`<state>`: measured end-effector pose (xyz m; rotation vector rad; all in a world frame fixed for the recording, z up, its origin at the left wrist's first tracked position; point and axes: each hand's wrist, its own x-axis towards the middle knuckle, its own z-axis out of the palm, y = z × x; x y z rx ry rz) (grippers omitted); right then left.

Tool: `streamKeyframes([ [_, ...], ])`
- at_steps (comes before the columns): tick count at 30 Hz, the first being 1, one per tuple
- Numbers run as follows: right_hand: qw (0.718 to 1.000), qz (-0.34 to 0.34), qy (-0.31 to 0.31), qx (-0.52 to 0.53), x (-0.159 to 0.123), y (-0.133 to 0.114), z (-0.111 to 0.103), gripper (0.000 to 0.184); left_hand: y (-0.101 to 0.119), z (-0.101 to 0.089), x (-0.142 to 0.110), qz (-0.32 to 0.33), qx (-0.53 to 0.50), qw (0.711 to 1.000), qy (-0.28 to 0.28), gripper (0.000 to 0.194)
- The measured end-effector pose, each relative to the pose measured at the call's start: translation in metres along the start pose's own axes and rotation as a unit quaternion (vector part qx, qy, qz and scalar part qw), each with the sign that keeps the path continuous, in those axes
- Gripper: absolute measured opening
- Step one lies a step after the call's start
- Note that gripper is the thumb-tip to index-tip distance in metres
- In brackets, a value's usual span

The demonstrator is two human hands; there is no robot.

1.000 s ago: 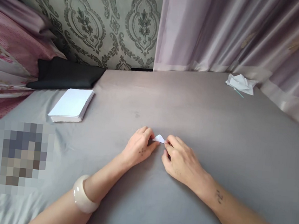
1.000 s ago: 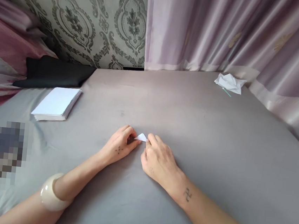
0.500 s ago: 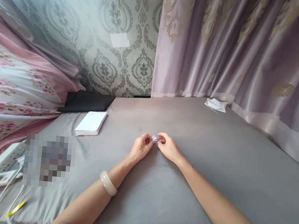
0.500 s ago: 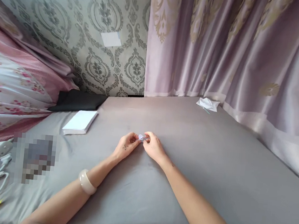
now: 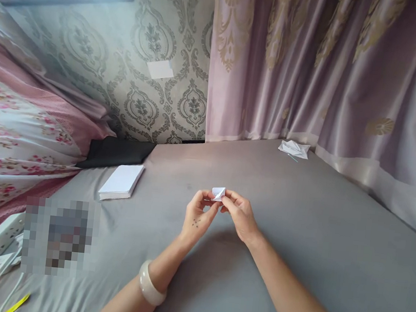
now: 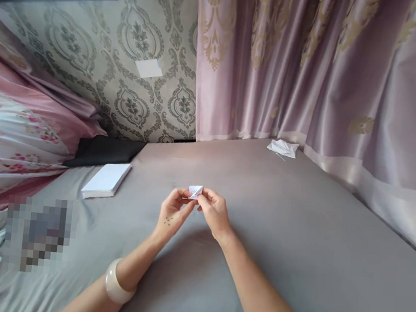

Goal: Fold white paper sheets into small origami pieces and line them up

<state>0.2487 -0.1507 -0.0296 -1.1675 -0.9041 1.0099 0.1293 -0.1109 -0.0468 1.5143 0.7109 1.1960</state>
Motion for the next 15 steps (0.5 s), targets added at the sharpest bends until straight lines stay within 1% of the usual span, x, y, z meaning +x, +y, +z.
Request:
streamKeyframes([
  [3,0.999,0.000,0.025,-0.043,0.001,0.003,-0.004,0.025,0.003,-0.001,-0.004,-0.038,0.001,0.999,-0.016,0.019],
  [5,0.997,-0.002,0.025,-0.071,-0.001,0.003,-0.005,0.026,0.008,-0.002,-0.005,-0.068,-0.021,0.997,-0.002,0.018],
  [7,0.995,-0.004,0.010,-0.096,-0.003,0.001,-0.004,0.026,0.012,-0.003,-0.005,-0.095,-0.061,0.993,0.028,0.018],
  [9,0.993,-0.002,-0.013,-0.114,-0.004,-0.002,-0.003,0.025,0.015,-0.006,-0.004,-0.135,-0.103,0.985,0.035,0.020],
  [12,0.991,0.015,-0.050,-0.121,-0.004,-0.004,-0.004,0.024,0.017,-0.011,-0.003,-0.200,-0.141,0.970,0.012,0.021],
  [15,0.988,0.033,-0.085,-0.127,-0.003,-0.005,-0.008,0.022,0.018,-0.015,-0.003,-0.242,-0.161,0.957,-0.012,0.022],
])
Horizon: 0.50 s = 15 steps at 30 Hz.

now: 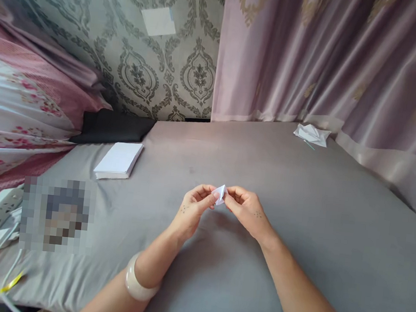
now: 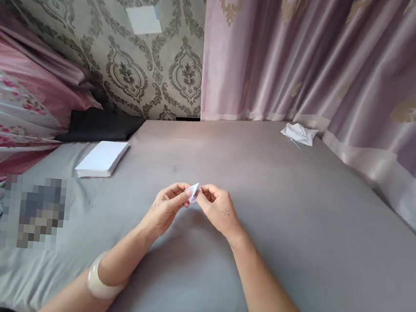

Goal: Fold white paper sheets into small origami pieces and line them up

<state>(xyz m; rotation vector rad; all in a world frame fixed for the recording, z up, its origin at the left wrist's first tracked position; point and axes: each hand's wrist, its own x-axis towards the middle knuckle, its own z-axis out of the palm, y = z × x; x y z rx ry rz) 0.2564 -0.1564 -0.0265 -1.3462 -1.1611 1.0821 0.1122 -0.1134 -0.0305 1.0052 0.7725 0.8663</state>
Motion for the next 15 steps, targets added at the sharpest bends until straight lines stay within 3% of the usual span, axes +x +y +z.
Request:
streamKeyframes([
  [15,0.998,0.045,-0.032,-0.018,0.0018,0.0002,-0.0071,0.027,-0.0014,-0.0030,0.0021,-0.006,0.075,0.995,0.058,0.018],
])
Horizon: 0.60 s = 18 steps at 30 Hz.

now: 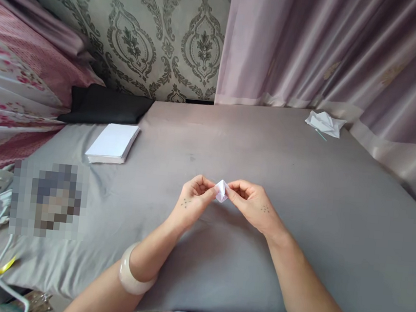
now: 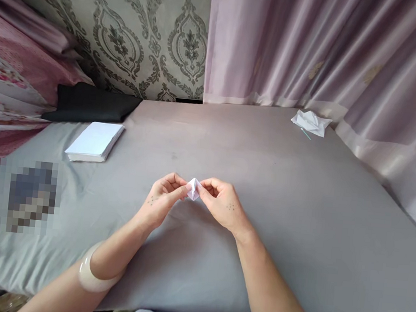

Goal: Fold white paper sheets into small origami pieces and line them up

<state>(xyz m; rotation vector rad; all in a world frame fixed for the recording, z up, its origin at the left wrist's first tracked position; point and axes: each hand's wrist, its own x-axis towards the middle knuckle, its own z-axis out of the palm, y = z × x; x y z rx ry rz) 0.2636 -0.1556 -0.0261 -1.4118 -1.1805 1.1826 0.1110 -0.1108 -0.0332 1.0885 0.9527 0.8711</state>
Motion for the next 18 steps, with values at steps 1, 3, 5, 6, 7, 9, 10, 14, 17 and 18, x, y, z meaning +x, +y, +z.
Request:
streamKeyframes([
  [1,1.000,0.004,-0.002,0.002,0.000,-0.001,-0.001,0.027,-0.001,-0.001,0.000,-0.003,-0.002,1.000,0.001,0.017],
  [3,1.000,0.016,-0.008,0.007,0.000,-0.002,-0.002,0.027,-0.002,-0.003,0.001,-0.020,-0.023,0.999,-0.009,0.015],
  [5,0.999,0.029,-0.016,0.024,0.000,-0.002,-0.003,0.026,-0.003,-0.005,0.001,-0.051,-0.071,0.995,-0.038,0.014],
  [6,0.998,0.036,-0.019,0.037,0.000,-0.002,-0.003,0.025,-0.003,-0.005,0.001,-0.066,-0.101,0.991,-0.055,0.013],
  [7,0.998,0.043,-0.020,0.051,0.000,-0.001,-0.003,0.024,-0.003,-0.006,0.001,-0.079,-0.129,0.986,-0.072,0.013],
  [9,0.996,0.056,-0.009,0.073,0.001,0.000,-0.002,0.022,-0.002,-0.006,0.001,-0.094,-0.173,0.976,-0.097,0.012],
  [10,0.995,0.063,0.005,0.082,0.001,0.000,0.000,0.021,-0.002,-0.005,0.001,-0.096,-0.186,0.972,-0.102,0.013],
  [14,0.987,0.086,0.061,0.123,0.003,0.002,0.008,0.024,-0.004,-0.001,0.001,-0.091,-0.199,0.972,-0.087,0.027],
  [17,0.986,0.083,0.059,0.129,0.003,0.004,0.012,0.025,-0.005,0.000,0.001,-0.087,-0.195,0.974,-0.071,0.025],
  [18,0.987,0.079,0.054,0.127,0.002,0.004,0.012,0.025,-0.006,-0.001,0.001,-0.086,-0.192,0.975,-0.073,0.024],
])
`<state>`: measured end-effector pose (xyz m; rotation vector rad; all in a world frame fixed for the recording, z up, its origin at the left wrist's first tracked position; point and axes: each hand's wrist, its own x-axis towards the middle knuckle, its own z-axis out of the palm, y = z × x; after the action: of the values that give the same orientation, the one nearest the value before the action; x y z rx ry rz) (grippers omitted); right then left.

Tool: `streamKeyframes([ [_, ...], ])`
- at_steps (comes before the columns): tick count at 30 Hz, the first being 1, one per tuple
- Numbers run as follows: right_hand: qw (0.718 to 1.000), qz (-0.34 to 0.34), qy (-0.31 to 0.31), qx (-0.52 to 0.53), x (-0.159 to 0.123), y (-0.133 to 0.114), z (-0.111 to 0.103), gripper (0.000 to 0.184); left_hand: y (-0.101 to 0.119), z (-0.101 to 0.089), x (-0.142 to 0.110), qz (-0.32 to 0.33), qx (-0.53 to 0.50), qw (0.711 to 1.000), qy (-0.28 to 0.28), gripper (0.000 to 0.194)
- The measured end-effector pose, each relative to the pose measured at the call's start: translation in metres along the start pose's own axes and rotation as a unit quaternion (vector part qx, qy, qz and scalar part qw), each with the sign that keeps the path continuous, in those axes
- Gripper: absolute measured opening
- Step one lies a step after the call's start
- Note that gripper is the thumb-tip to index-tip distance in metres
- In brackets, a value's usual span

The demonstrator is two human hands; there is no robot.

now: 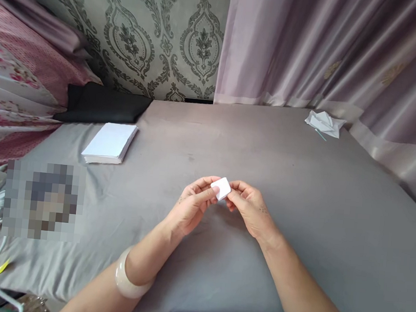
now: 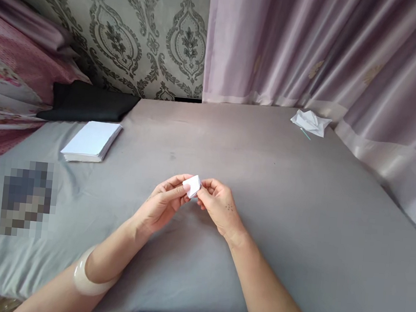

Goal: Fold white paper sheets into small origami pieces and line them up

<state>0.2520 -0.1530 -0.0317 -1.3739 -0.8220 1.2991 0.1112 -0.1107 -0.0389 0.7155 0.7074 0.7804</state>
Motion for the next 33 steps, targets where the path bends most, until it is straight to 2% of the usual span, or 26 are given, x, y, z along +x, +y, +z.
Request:
streamKeyframes([
  [6,1.000,-0.012,-0.016,-0.007,-0.002,-0.004,-0.002,0.018,0.001,-0.005,0.001,0.001,0.012,1.000,-0.026,0.024],
  [13,0.997,-0.058,-0.040,-0.009,-0.002,-0.001,-0.001,0.024,0.002,-0.001,0.001,0.030,0.010,0.999,0.012,0.019],
  [19,0.997,-0.017,-0.066,0.046,-0.001,0.001,-0.006,0.019,0.003,0.000,-0.002,0.033,0.050,0.998,0.004,0.018],
  [22,0.999,-0.018,-0.038,0.017,0.000,0.002,-0.005,0.014,0.004,0.001,-0.004,0.043,0.086,0.995,0.008,0.017],
  [28,0.994,-0.009,0.078,-0.076,0.004,0.008,-0.003,0.009,0.001,0.003,-0.007,0.069,0.199,0.977,-0.002,0.021],
  [31,0.991,0.001,0.095,-0.097,0.004,0.007,-0.004,0.009,-0.002,0.003,-0.006,0.089,0.214,0.973,0.003,0.021],
  [33,0.991,0.008,0.087,-0.100,0.003,0.007,-0.004,0.011,-0.002,0.003,-0.005,0.074,0.197,0.978,-0.002,0.021],
])
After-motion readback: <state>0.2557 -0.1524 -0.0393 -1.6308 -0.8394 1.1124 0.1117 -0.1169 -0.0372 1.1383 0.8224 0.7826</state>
